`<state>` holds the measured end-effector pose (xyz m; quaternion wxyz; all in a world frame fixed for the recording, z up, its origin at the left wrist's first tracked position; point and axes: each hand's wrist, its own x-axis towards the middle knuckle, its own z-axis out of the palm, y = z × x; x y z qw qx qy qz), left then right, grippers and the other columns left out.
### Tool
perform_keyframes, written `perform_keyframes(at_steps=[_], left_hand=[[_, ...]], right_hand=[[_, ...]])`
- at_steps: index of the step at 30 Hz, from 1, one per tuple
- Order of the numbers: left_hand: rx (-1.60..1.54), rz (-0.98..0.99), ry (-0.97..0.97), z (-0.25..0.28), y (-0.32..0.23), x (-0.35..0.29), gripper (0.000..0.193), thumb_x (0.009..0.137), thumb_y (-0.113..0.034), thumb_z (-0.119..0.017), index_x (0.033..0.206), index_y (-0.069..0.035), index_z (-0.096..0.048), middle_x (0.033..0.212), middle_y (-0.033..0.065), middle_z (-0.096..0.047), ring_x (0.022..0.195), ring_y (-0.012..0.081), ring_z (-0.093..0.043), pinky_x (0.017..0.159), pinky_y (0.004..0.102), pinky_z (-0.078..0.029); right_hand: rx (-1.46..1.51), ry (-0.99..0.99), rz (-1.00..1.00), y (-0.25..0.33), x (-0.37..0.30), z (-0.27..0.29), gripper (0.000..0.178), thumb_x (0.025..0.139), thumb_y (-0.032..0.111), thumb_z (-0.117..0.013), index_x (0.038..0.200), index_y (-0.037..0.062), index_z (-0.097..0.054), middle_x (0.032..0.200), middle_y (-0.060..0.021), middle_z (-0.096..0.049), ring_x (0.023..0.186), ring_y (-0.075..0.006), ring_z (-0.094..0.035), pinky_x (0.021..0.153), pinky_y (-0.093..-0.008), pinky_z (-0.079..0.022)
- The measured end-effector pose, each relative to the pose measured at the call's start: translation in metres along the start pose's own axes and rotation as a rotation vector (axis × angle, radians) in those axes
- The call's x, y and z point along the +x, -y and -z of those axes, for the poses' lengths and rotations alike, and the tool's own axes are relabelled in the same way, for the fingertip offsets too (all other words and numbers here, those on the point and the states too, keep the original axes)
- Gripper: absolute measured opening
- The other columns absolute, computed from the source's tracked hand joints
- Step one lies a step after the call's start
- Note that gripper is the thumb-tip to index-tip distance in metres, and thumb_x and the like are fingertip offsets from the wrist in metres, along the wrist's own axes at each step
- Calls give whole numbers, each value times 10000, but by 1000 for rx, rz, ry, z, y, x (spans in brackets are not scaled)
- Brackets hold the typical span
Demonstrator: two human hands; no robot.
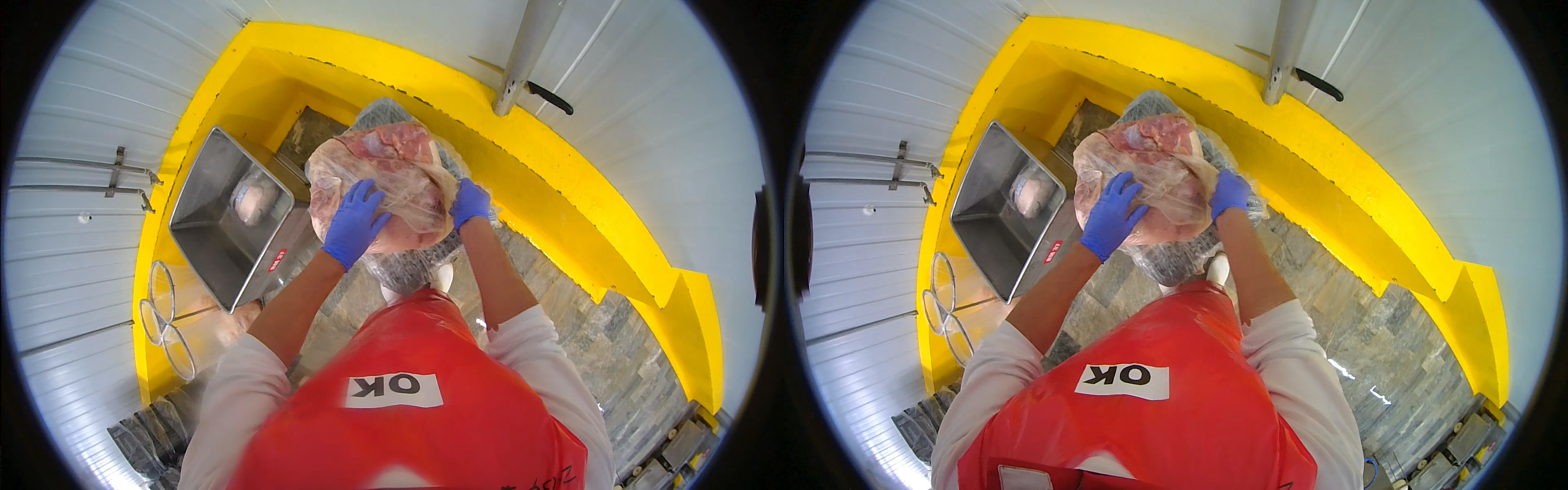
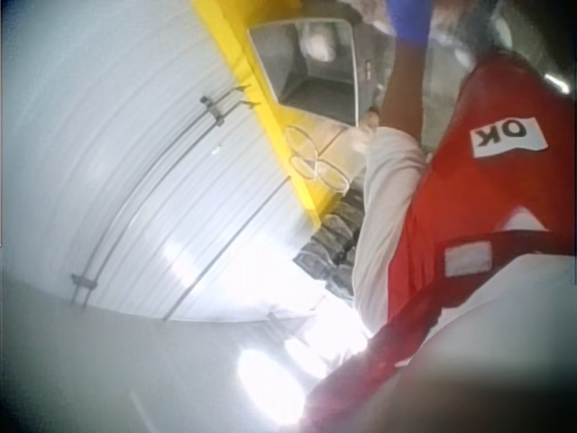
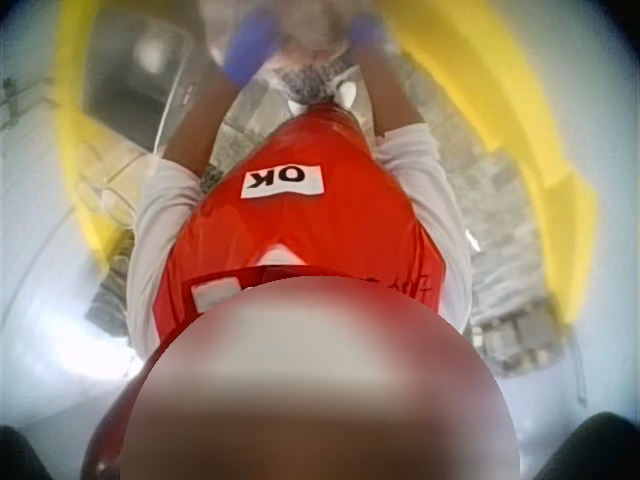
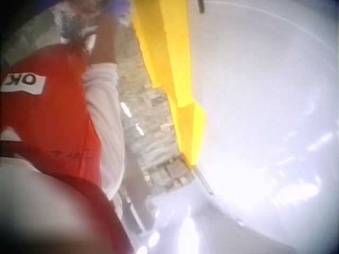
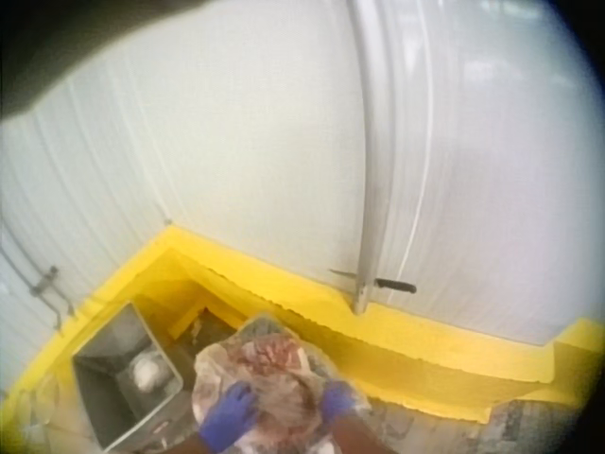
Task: The person handles a large piece of raw meat, removes it from a plastic bag, and uses a knife to cut it into smaller pieces on a yellow countertop.
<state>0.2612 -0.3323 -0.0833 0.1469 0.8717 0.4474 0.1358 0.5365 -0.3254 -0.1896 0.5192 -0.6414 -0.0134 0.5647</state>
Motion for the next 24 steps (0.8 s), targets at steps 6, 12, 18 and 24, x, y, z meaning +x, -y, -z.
perform_keyframes(at_steps=[6,12,18,24], left_hand=[[39,11,5,0,0,0,506,914,-257,-757,1340,-33,-603,1494,239,-508,1407,442,-467,1169,510,-409],[4,33,8,2,11,1,487,908,-271,-749,1326,-60,-613,1508,213,-506,1415,428,-460,1154,501,-411],[-45,48,46,5,11,0,495,902,-272,-759,1329,-75,-605,1517,207,-500,1423,407,-459,1135,502,-425],[-18,56,129,16,16,-2,497,902,-264,-787,1321,-67,-606,1533,222,-491,1421,430,-467,1163,475,-422]], right_hand=[[59,257,-179,47,-68,12,154,974,222,-635,921,79,-658,591,-15,-461,423,-165,-399,406,-338,-309],[-84,335,-51,66,-111,-7,153,958,215,-682,969,63,-678,600,5,-465,438,-147,-395,419,-325,-311],[-407,174,548,3,-132,-21,157,921,149,-691,939,-7,-693,725,-49,-646,667,-180,-615,630,-354,-489],[-290,174,483,6,-172,-19,94,946,127,-701,931,34,-702,704,9,-603,617,-78,-527,571,-276,-429]])
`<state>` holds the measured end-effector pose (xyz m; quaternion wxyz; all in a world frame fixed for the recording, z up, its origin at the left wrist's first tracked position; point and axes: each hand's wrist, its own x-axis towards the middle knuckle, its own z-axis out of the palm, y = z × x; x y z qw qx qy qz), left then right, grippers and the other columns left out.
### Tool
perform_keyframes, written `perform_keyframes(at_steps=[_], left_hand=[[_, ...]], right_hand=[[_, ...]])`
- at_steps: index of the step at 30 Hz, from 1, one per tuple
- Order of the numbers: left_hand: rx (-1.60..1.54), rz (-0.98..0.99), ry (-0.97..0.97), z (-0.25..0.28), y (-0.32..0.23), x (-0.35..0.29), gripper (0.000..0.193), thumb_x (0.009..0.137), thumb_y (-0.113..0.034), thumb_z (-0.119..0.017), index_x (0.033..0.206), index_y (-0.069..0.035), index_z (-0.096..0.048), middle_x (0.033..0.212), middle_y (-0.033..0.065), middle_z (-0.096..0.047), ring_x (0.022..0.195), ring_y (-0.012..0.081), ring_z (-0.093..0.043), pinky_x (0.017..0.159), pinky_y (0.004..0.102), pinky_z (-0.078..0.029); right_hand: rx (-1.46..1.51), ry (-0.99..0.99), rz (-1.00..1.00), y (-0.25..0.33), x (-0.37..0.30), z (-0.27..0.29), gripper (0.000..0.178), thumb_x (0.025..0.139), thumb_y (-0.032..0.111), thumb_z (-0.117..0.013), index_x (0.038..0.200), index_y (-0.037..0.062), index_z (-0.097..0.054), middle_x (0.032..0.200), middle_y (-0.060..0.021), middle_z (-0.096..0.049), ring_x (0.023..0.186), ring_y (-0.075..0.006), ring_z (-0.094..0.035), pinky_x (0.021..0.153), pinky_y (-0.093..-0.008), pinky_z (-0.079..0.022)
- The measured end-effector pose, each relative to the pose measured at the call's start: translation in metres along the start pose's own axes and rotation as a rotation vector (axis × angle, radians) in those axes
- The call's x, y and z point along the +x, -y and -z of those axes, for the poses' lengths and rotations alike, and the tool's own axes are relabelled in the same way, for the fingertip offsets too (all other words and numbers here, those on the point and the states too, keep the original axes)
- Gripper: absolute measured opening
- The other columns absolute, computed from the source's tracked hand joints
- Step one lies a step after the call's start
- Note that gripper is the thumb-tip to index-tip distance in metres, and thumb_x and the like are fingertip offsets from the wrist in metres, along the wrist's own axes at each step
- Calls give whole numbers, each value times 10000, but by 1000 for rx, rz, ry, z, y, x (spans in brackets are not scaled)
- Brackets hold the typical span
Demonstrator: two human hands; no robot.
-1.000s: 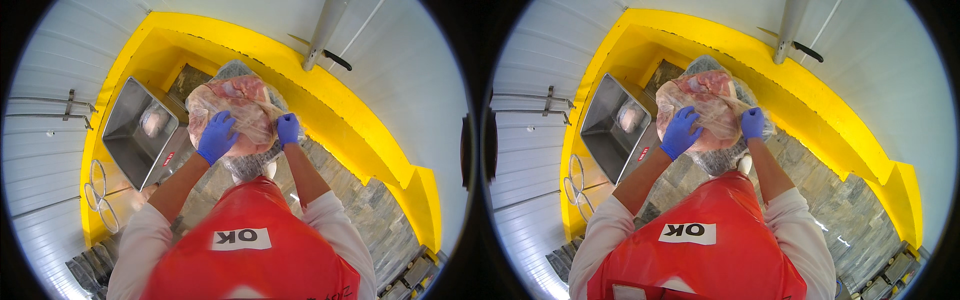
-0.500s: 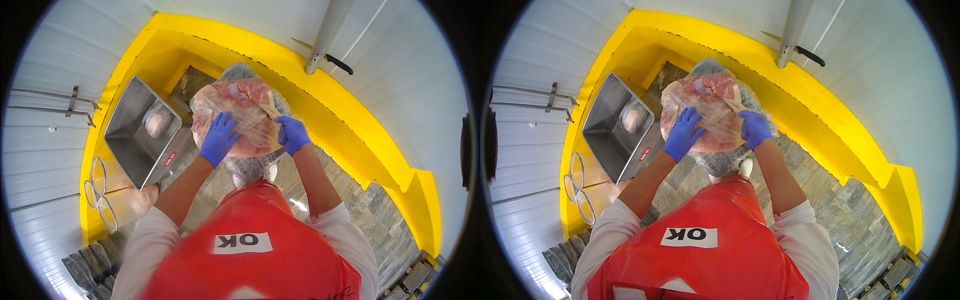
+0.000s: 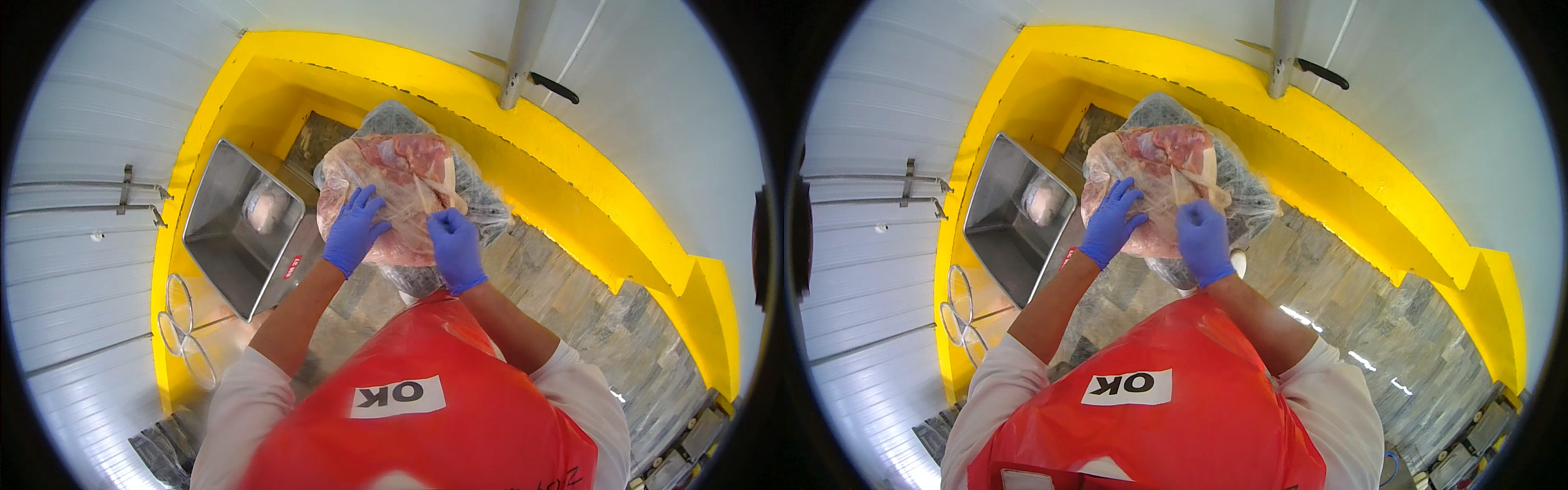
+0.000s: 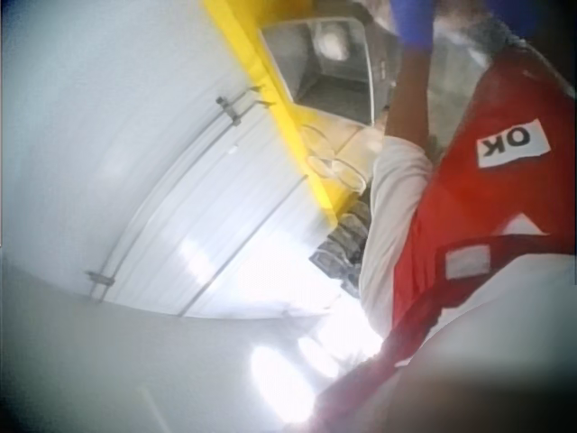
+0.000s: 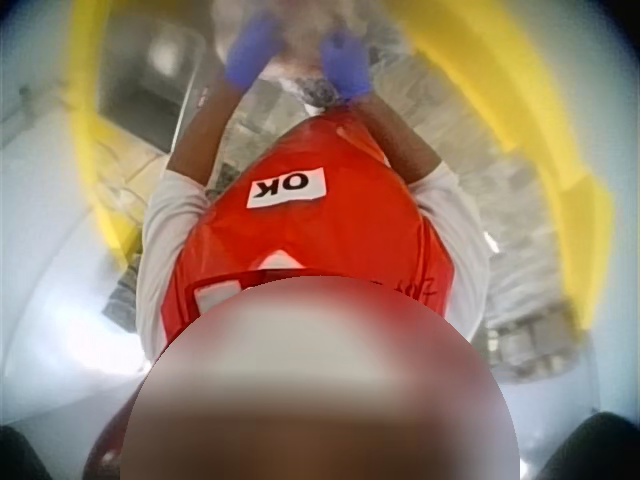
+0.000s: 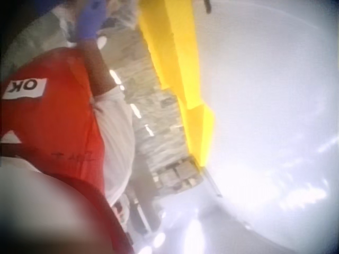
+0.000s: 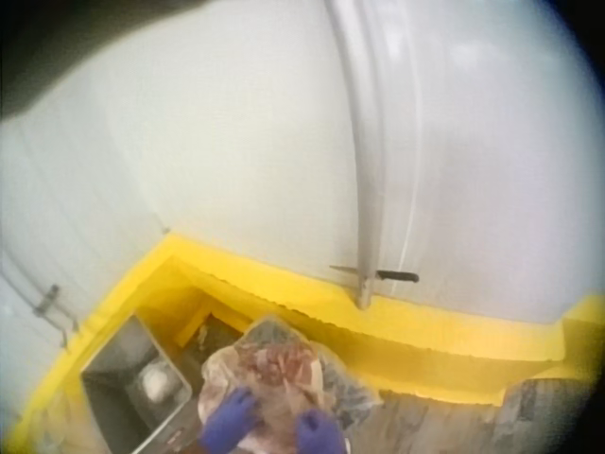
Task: The person handles a large piece of raw meat, removes it from a plastic bag, and uses a knife to cut it into smaller pieces on a yellow countertop.
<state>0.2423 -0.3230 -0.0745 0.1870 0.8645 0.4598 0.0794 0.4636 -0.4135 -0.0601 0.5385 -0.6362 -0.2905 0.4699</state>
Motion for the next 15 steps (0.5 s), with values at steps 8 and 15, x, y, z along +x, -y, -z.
perform_keyframes(at_steps=[8,15], left_hand=[[39,-11,-60,-3,-18,8,469,923,-249,-769,1330,-78,-612,1550,232,-484,1425,439,-468,1162,492,-418],[-703,479,47,-12,-70,31,427,953,-289,-769,1224,18,-647,1159,177,-717,1004,306,-693,895,395,-553]], right_hand=[[666,-137,-322,-23,59,87,65,969,96,-665,960,49,-709,677,7,-566,527,-105,-499,509,-282,-407],[-468,319,410,2,-23,27,202,949,137,-627,1116,69,-719,895,-181,-709,826,-346,-715,766,-488,-559]])
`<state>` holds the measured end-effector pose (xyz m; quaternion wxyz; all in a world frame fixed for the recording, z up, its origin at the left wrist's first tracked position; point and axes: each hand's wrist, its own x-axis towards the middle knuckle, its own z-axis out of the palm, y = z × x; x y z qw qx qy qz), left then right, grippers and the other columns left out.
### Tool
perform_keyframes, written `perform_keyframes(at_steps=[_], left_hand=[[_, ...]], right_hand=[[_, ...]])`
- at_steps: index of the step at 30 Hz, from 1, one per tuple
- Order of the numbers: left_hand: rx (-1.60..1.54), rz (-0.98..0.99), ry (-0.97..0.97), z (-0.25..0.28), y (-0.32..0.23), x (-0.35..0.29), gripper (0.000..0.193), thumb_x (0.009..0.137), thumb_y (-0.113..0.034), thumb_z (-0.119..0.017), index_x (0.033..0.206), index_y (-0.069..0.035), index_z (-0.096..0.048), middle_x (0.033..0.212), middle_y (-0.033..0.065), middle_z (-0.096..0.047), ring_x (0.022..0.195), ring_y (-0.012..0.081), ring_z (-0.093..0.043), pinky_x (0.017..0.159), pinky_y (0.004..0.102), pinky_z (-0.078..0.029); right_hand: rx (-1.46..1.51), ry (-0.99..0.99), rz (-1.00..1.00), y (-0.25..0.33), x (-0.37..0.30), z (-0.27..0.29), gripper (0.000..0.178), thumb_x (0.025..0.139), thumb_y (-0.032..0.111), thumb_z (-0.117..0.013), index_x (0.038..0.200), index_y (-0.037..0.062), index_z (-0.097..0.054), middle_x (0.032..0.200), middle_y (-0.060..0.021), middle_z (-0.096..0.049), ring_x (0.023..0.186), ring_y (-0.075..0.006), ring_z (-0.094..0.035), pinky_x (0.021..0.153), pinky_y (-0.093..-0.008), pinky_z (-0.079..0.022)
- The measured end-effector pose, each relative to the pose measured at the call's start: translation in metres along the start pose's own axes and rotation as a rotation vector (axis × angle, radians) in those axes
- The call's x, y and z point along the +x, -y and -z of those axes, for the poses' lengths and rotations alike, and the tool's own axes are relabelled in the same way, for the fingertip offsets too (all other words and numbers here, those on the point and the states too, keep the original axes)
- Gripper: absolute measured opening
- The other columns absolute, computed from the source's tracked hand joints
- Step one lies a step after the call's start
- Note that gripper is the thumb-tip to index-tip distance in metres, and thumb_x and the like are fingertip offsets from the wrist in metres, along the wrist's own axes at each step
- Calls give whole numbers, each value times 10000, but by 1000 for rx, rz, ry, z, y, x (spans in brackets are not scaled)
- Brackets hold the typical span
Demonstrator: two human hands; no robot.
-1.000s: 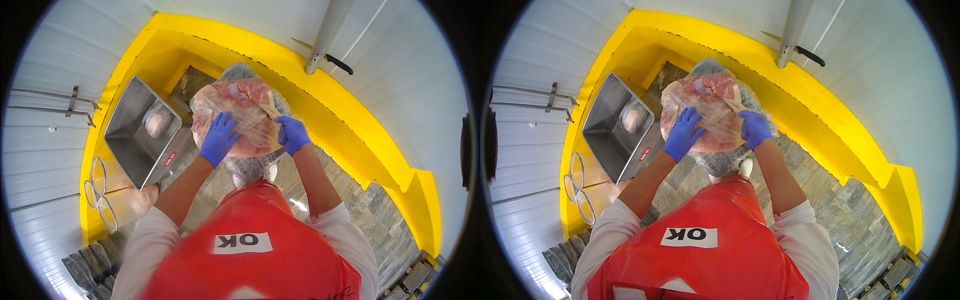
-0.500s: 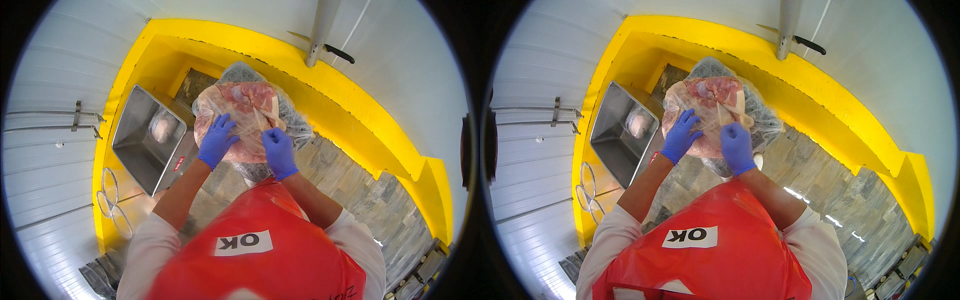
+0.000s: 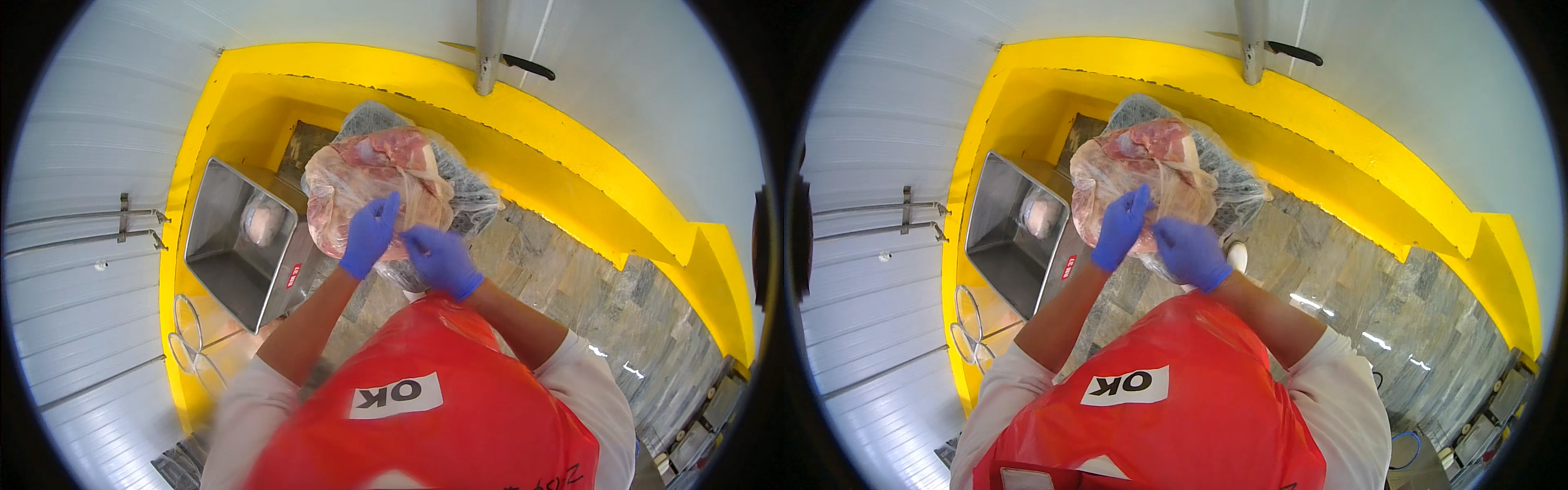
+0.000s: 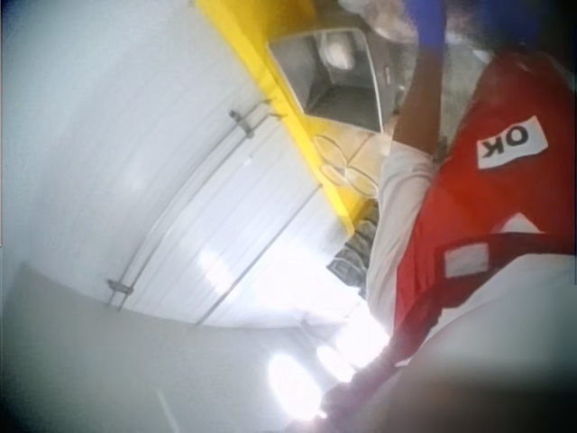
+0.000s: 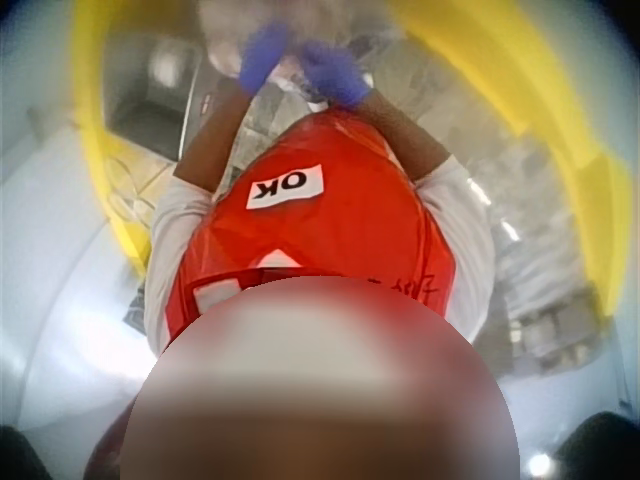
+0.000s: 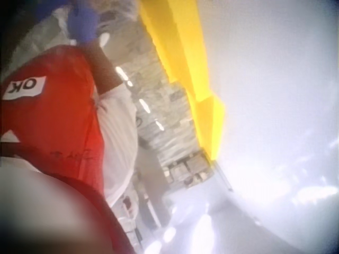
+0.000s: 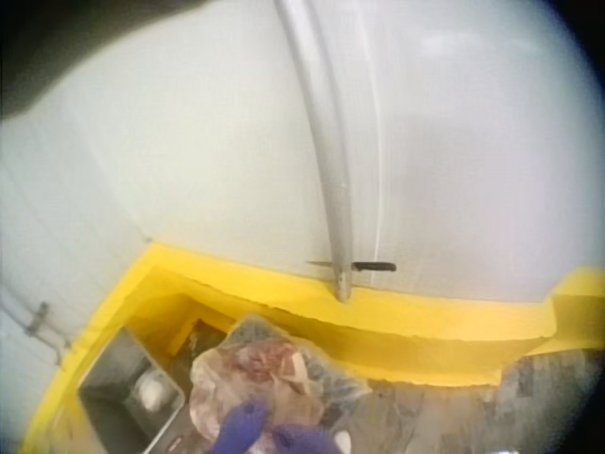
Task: The person handles a large piece of raw meat, removes it from a plastic bag, and uses a knife to cut it into smaller pieces on a yellow countertop.
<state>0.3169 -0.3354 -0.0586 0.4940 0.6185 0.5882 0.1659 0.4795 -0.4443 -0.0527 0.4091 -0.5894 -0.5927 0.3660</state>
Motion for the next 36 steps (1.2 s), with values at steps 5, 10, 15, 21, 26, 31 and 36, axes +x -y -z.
perform_keyframes(at_steps=[5,10,15,21,26,31,36], left_hand=[[179,-23,-55,-19,8,21,329,969,-275,-755,1042,40,-692,982,111,-716,875,172,-671,764,325,-563],[-159,283,266,-5,-3,27,210,962,-183,-736,997,20,-697,999,84,-713,868,126,-668,698,300,-577],[-272,214,246,-5,-2,21,161,961,-161,-721,1003,-6,-727,948,41,-707,816,129,-666,649,289,-576],[-378,197,165,-4,0,8,196,967,-158,-703,1077,0,-741,1002,28,-714,888,121,-657,701,303,-572],[-479,64,163,-4,43,15,200,1017,-90,-615,1174,3,-697,1089,50,-714,967,148,-682,815,293,-578],[-660,90,163,-3,49,5,176,1031,-83,-606,1161,-3,-695,1079,48,-712,950,140,-678,830,283,-565],[-619,194,132,-4,32,5,167,1024,-157,-660,1094,-13,-707,991,23,-688,871,114,-644,773,271,-545]], right_hand=[[-132,126,400,-2,-20,-11,300,920,105,-613,1211,98,-684,920,-152,-708,840,-381,-695,741,-511,-546],[-306,-34,217,-18,-4,29,477,889,60,-646,1364,90,-612,1040,-138,-686,973,-354,-666,856,-496,-526],[-135,-463,181,-115,62,13,472,871,84,-646,1340,51,-600,1103,-201,-723,1032,-440,-689,923,-507,-552],[159,-195,-259,-138,56,-10,220,884,115,-610,1088,39,-635,1001,-240,-699,970,-422,-694,838,-480,-543],[275,-162,-253,-118,35,-16,122,908,127,-587,974,36,-633,895,-225,-684,854,-438,-681,743,-479,-526],[185,-138,-71,-66,14,-18,116,916,127,-584,999,64,-636,911,-202,-685,815,-455,-676,707,-506,-531],[100,-140,25,-44,-4,-40,187,911,109,-602,1093,99,-645,1007,-184,-698,870,-442,-689,741,-510,-553]])
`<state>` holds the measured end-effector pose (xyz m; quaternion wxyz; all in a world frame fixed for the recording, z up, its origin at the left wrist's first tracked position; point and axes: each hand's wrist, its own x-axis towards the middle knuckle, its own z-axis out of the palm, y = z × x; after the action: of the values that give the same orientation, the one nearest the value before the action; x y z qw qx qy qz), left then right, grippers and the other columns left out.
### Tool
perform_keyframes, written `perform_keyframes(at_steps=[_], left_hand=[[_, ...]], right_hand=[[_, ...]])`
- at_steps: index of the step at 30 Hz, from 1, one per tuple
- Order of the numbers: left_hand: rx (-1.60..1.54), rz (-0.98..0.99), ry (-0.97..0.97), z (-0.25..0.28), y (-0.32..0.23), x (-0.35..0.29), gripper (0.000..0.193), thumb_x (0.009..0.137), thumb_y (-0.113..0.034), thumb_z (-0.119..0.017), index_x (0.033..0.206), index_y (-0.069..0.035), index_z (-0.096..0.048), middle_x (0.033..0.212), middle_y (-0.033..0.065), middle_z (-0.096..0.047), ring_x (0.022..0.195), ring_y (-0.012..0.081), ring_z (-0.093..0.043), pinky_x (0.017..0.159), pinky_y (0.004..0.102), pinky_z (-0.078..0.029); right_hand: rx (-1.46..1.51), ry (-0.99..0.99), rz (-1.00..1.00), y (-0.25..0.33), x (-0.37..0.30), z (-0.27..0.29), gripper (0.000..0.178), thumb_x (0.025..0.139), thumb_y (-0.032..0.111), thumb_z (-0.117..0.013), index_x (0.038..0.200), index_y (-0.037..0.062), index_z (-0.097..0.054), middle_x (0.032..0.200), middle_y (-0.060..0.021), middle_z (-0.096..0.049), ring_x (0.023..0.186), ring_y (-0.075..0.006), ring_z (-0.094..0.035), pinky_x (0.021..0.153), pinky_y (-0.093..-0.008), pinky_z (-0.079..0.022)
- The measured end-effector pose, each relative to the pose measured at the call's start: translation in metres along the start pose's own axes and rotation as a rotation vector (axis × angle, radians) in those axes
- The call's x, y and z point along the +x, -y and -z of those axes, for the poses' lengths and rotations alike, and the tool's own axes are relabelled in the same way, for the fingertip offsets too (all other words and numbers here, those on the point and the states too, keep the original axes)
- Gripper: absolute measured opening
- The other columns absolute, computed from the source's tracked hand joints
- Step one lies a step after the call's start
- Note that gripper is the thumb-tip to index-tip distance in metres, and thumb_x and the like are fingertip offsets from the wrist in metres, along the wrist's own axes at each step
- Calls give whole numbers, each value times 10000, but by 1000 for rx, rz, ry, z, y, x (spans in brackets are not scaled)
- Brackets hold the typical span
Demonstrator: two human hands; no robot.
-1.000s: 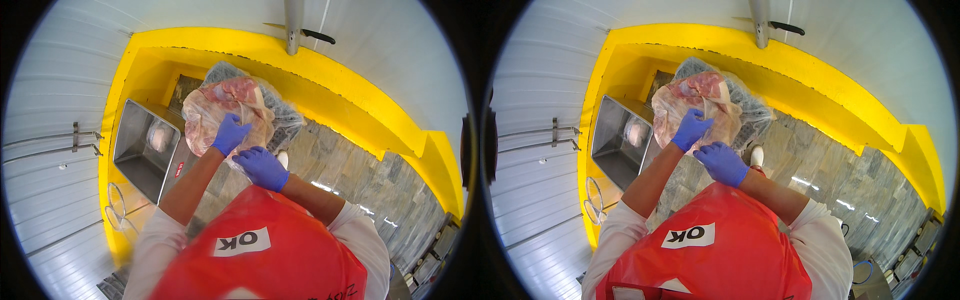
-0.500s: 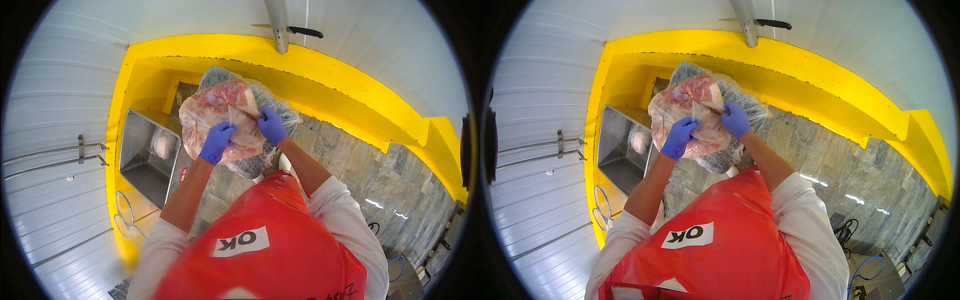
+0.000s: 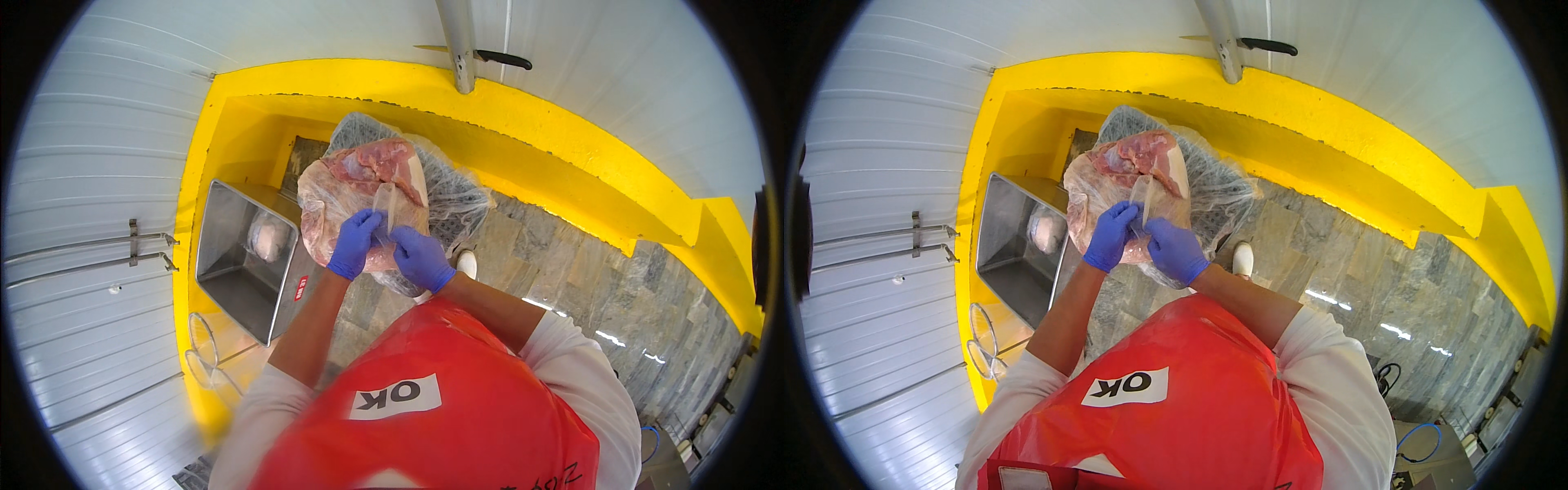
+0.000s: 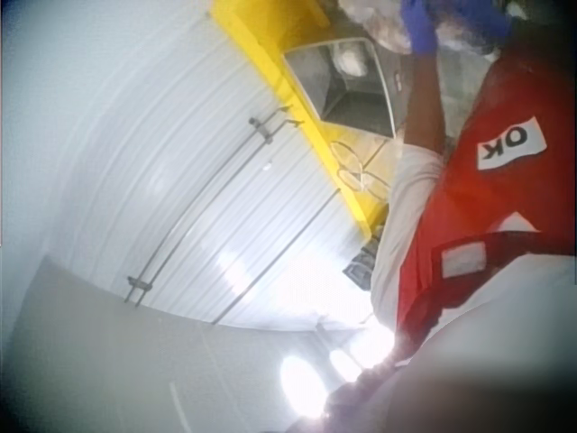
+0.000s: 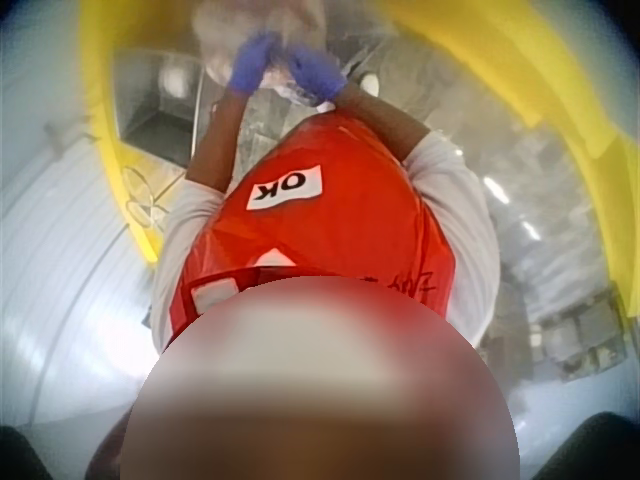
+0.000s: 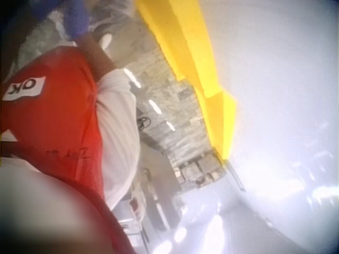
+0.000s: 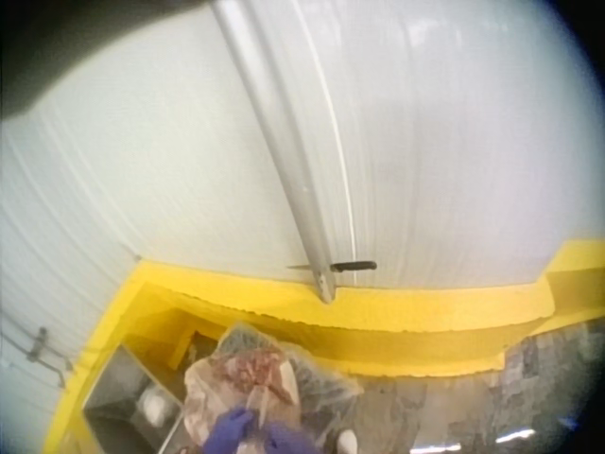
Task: The person handles a large piece of raw meat, removes it from a plastic bag, and uses a knife to cut it into smaller pieces on a yellow countertop.
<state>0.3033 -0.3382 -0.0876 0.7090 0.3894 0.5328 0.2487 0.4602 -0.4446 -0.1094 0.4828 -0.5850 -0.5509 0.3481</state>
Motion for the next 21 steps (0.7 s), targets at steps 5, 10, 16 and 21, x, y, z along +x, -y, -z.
perform_keyframes(at_steps=[5,10,16,21], left_hand=[[403,72,61,-20,-35,17,192,970,-228,-755,983,-48,-690,877,-5,-643,761,85,-610,671,265,-516],[540,-81,64,-13,-15,30,213,902,-218,-823,935,-57,-687,838,-16,-630,709,70,-567,616,266,-473],[555,-117,-24,-15,-7,27,148,926,-160,-779,935,-39,-695,817,-9,-634,699,81,-599,618,276,-506],[268,30,25,-22,-13,20,82,952,-74,-665,958,-5,-708,810,17,-642,689,126,-641,632,291,-544]], right_hand=[[-13,126,38,9,6,8,213,901,88,-617,1110,96,-653,990,-180,-698,856,-429,-688,725,-494,-552],[173,157,-130,19,8,23,221,894,140,-628,1108,112,-676,883,-188,-692,773,-389,-688,690,-458,-538],[190,196,-91,27,-2,26,209,870,69,-642,1062,76,-727,794,-150,-652,667,-306,-644,668,-397,-532],[68,218,165,15,-20,21,202,888,89,-679,1079,93,-743,961,-148,-681,891,-338,-677,789,-413,-551]])
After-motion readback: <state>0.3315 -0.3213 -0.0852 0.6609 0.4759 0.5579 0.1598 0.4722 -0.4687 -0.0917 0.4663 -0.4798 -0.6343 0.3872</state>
